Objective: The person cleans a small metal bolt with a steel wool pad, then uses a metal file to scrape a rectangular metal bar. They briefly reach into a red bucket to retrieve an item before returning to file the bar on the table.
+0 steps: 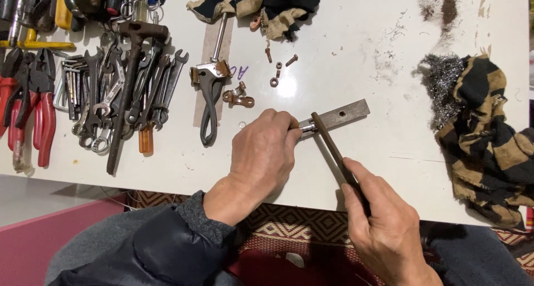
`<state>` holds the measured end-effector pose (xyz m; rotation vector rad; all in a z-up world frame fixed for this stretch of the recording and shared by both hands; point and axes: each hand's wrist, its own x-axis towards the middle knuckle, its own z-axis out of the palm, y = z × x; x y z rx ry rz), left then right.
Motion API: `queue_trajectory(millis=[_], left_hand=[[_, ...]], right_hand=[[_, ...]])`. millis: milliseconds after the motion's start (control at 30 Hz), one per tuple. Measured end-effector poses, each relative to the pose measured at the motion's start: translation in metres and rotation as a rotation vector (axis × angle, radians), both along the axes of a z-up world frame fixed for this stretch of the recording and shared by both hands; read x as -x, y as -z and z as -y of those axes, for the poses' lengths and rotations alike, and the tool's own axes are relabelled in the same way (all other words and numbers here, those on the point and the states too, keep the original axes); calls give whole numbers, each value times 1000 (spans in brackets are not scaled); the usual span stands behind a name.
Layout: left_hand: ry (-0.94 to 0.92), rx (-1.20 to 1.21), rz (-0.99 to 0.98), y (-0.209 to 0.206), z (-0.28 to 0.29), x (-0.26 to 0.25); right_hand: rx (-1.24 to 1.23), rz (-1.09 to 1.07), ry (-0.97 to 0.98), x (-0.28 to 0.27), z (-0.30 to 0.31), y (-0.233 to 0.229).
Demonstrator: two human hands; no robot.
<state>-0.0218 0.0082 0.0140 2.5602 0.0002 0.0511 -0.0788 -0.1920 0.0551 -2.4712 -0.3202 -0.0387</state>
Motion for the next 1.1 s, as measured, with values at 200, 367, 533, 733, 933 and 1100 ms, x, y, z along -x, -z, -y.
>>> queue_trajectory(millis=[200,367,533,733,933,1100], left_hand=[[14,-10,123,6,-1,3],[17,19,99,5,-2,3],[27,32,83,2,-2,0],[19,83,1,0,-1,-3],[-8,115,-77,-6,-3,-5],[-16,135,-116,-8,-3,-6]], right_hand=[[-40,67,-82,4,-3,6],[109,112,-63,7,-1,15],[141,231,-134,8,0,16],[170,190,-146,5,4,22],[145,199,-127,8,-6,16],[78,113,-87,6,-6,11]])
